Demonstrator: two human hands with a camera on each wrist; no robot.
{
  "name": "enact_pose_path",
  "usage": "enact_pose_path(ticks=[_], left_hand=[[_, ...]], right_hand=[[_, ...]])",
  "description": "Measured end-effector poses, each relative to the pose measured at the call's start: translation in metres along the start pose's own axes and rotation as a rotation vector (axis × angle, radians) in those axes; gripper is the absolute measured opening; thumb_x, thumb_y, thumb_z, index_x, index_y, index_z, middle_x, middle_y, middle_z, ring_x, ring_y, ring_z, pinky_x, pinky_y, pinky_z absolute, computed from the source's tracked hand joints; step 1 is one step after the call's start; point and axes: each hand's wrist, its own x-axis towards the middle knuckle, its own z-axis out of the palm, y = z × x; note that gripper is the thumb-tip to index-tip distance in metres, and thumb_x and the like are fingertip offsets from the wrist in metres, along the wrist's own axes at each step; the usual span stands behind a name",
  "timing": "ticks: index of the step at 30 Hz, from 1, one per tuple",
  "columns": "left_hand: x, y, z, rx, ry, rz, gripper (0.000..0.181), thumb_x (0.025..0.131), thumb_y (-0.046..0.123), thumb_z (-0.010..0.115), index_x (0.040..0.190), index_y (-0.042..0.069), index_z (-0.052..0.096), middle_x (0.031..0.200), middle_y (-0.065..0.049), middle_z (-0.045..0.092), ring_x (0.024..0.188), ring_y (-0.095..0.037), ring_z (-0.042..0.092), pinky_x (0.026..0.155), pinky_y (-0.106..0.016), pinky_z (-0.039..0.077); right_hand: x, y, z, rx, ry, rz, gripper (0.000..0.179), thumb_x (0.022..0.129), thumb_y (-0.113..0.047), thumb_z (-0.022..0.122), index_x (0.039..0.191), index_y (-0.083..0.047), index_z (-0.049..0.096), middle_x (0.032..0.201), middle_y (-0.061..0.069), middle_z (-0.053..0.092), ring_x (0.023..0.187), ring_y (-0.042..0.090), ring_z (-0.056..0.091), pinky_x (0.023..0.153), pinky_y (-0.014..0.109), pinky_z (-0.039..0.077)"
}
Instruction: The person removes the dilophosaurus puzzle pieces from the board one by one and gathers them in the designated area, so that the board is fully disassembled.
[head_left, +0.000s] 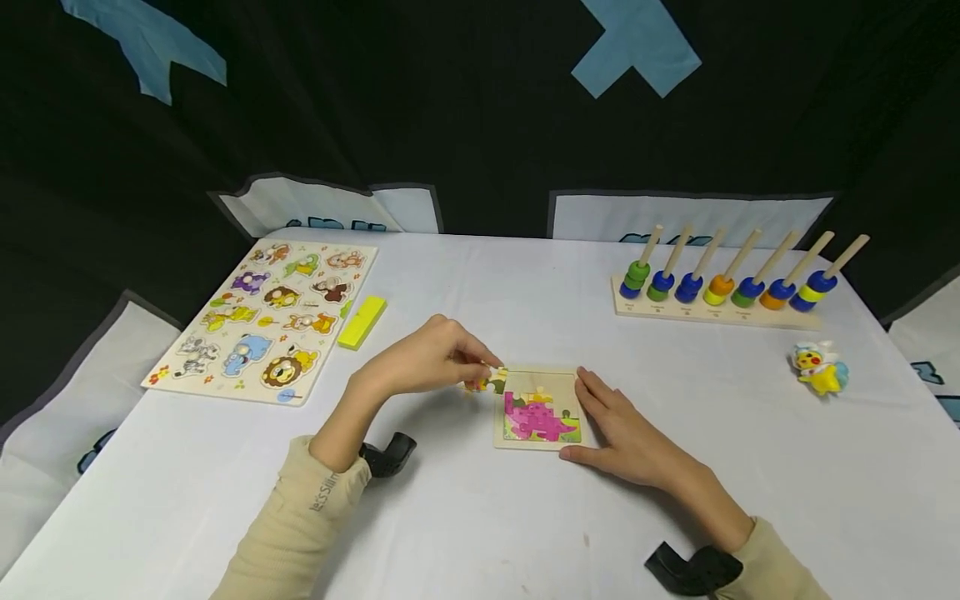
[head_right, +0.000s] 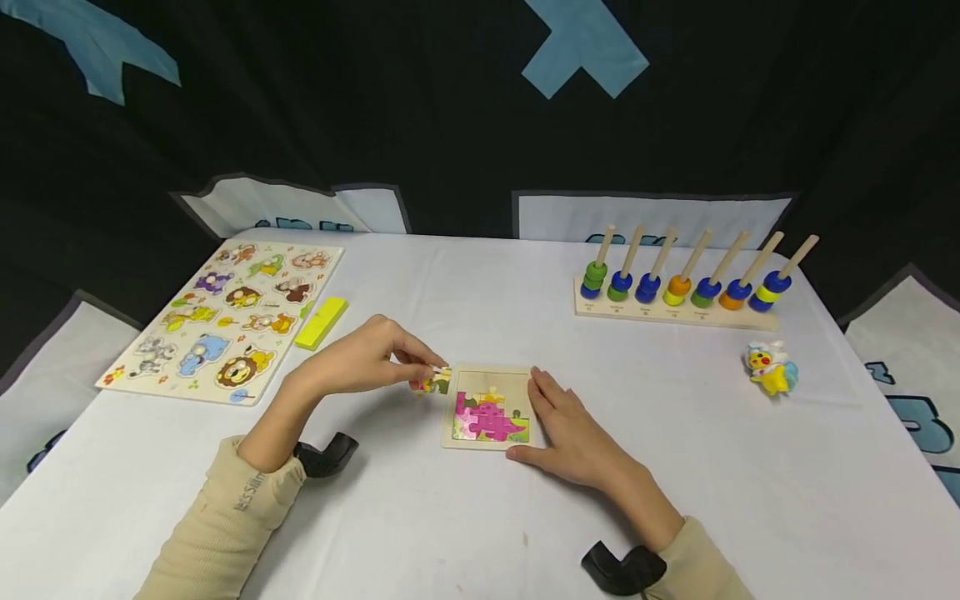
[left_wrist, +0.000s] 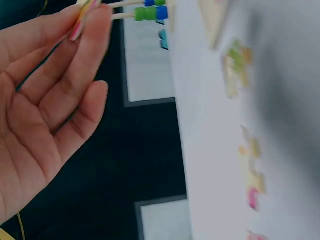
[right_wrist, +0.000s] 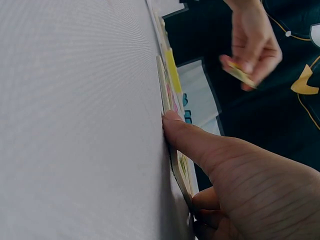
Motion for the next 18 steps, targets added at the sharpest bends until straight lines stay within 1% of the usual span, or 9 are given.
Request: enact_pose_path(ticks=[4, 7, 9, 13, 18], left_hand=[[-0.007, -0.012, 0.003, -0.05, -0.085, -0.069, 0.015, 0.087, 0.008, 0.066, 0.099, 0.007, 0.075, 0.072, -0.003, 0.073, 0.068, -0.023, 0.065, 0.058, -0.023, 0.045], [-0.007, -0.021, 0.008, -0.067, -0.138, -0.096, 0.011, 0.086, 0.005, 0.065, 0.093, 0.007, 0.074, 0.069, -0.004, 0.071, 0.065, -0.023, 0.064, 0.056, -0.023, 0.041], [-0.005, -0.026, 0.011, -0.07, -0.154, -0.114, 0.008, 0.086, 0.004, 0.064, 0.087, 0.008, 0.072, 0.068, -0.003, 0.07, 0.063, -0.021, 0.064, 0.056, -0.023, 0.04], [-0.001, -0.037, 0.018, -0.066, -0.16, -0.135, 0.009, 0.086, 0.003, 0.063, 0.082, 0.008, 0.069, 0.067, -0.002, 0.069, 0.06, -0.015, 0.061, 0.056, -0.022, 0.039], [0.002, -0.043, 0.022, -0.034, -0.122, -0.146, 0.009, 0.088, 0.005, 0.064, 0.081, 0.009, 0.069, 0.068, 0.0, 0.068, 0.06, -0.012, 0.061, 0.059, -0.023, 0.042]], right_hand=[[0.0, 0.0, -0.001, 0.011, -0.002, 0.004, 0.099, 0.08, -0.048, 0.072, 0.148, 0.006, 0.024, 0.16, 0.019, 0.015, 0.147, 0.038, 0.016, 0.114, 0.06, 0.016], [0.0, 0.0, -0.001, 0.009, 0.001, 0.009, 0.099, 0.08, -0.048, 0.072, 0.148, 0.006, 0.024, 0.16, 0.019, 0.015, 0.147, 0.038, 0.016, 0.114, 0.06, 0.016], [0.0, 0.0, -0.001, 0.007, 0.005, 0.011, 0.099, 0.08, -0.048, 0.072, 0.148, 0.006, 0.025, 0.16, 0.019, 0.015, 0.147, 0.038, 0.016, 0.114, 0.059, 0.016], [0.0, 0.0, 0.0, 0.002, 0.007, 0.01, 0.099, 0.08, -0.049, 0.072, 0.148, 0.006, 0.025, 0.16, 0.019, 0.015, 0.147, 0.038, 0.016, 0.114, 0.059, 0.017], [0.0, 0.001, 0.001, -0.005, 0.006, 0.007, 0.099, 0.08, -0.049, 0.072, 0.148, 0.006, 0.025, 0.16, 0.018, 0.015, 0.147, 0.037, 0.016, 0.114, 0.059, 0.017]])
